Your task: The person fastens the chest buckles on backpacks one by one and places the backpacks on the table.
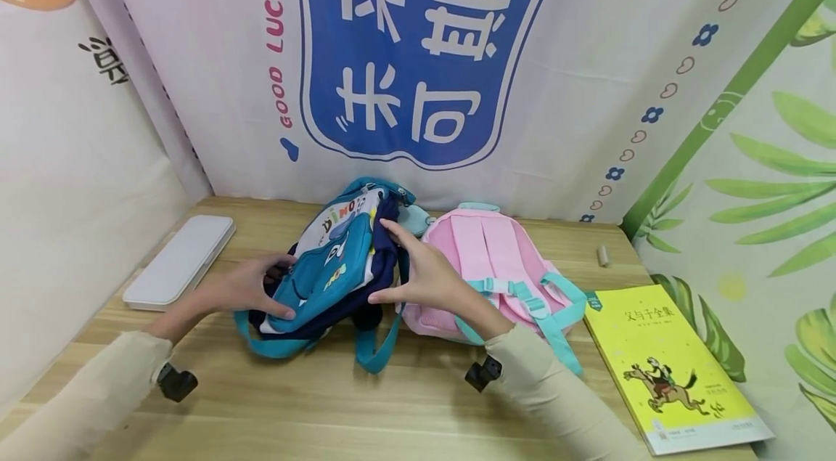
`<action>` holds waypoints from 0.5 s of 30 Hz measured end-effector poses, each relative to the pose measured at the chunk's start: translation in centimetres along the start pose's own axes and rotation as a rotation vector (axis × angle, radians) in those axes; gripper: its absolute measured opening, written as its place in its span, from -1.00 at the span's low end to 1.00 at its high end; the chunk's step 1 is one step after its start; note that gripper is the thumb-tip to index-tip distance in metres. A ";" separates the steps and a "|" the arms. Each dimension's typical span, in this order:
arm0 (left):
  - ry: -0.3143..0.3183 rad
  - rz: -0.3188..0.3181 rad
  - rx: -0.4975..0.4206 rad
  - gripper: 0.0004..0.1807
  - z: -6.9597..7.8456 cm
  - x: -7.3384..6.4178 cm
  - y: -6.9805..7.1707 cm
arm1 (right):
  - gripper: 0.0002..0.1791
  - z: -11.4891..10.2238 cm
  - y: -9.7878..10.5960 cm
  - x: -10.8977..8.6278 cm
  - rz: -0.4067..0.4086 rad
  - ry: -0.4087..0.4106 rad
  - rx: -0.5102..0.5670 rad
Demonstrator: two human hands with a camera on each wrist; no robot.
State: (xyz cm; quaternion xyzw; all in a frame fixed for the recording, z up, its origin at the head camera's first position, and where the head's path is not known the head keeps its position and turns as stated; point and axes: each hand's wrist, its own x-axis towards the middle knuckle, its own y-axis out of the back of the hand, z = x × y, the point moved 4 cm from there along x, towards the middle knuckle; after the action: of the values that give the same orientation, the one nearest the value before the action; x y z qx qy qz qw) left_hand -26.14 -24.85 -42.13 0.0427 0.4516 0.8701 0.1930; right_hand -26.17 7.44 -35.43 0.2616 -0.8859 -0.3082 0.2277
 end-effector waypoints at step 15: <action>-0.055 0.054 -0.069 0.09 1.2 0.6 -1.9 | 0.08 -2.3 2.1 1.1 0.026 0.128 0.043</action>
State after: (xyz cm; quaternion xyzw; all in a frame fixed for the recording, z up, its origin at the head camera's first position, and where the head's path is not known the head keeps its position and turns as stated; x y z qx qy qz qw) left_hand -25.85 -22.71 -43.05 0.0722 0.4142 0.8886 0.1833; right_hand -26.39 7.23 -32.14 0.2741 -0.8792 -0.2687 0.2822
